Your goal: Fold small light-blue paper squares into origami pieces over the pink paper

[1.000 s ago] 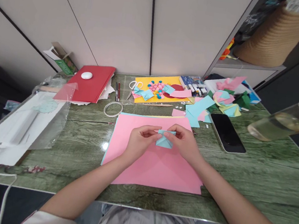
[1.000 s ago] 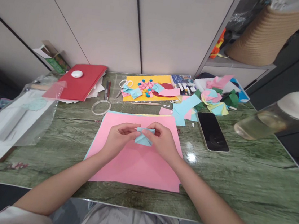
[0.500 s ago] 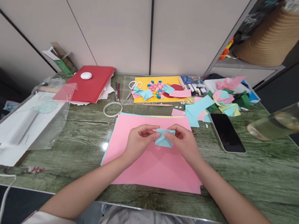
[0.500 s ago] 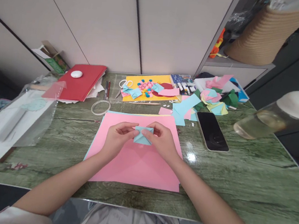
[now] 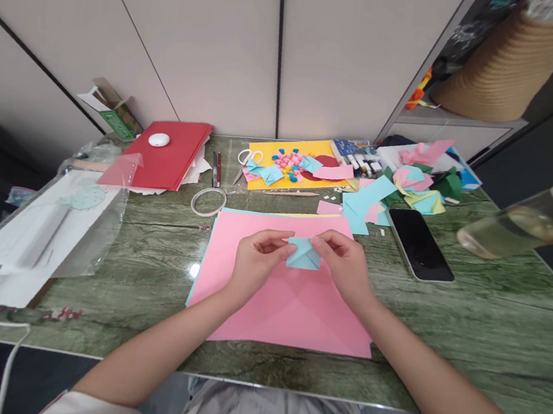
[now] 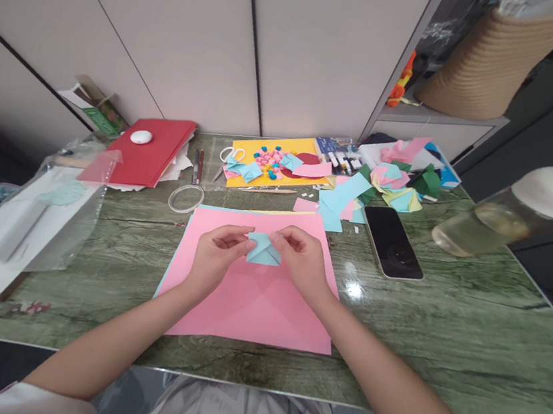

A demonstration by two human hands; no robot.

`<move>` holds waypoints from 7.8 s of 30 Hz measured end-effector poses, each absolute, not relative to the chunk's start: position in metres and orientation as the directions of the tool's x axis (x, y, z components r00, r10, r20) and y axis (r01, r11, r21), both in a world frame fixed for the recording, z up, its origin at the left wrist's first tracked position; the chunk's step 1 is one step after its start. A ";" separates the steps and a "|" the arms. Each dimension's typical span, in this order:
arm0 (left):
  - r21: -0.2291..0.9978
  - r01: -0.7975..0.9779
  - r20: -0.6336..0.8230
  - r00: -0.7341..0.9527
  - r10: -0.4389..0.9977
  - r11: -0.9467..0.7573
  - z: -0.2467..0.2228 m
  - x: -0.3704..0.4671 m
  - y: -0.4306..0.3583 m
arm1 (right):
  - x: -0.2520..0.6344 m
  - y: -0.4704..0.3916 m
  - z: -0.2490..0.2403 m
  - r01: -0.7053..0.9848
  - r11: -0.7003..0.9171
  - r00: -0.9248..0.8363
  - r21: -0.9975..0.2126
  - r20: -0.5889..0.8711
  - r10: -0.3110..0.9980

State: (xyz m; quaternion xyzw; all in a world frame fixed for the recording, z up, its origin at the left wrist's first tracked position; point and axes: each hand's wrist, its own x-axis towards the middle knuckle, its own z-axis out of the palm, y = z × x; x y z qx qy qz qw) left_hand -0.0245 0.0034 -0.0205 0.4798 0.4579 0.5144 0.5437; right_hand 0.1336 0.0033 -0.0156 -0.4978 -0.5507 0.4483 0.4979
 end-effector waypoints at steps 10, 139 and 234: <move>0.993 -0.115 -0.019 0.043 0.999 0.024 -0.021 -0.024 0.003 | 0.134 0.001 -0.015 0.181 0.144 0.021 -0.973 0.150 0.988; 0.890 -0.411 -0.184 0.073 0.980 0.198 -0.027 -0.023 0.006 | 0.129 0.001 -0.017 0.127 -0.070 -0.358 -0.989 -0.111 0.927; 0.780 -0.490 -0.291 0.267 0.919 0.390 -0.026 -0.040 0.027 | 0.154 0.021 -0.017 0.124 -0.013 -0.251 -0.992 -0.044 0.967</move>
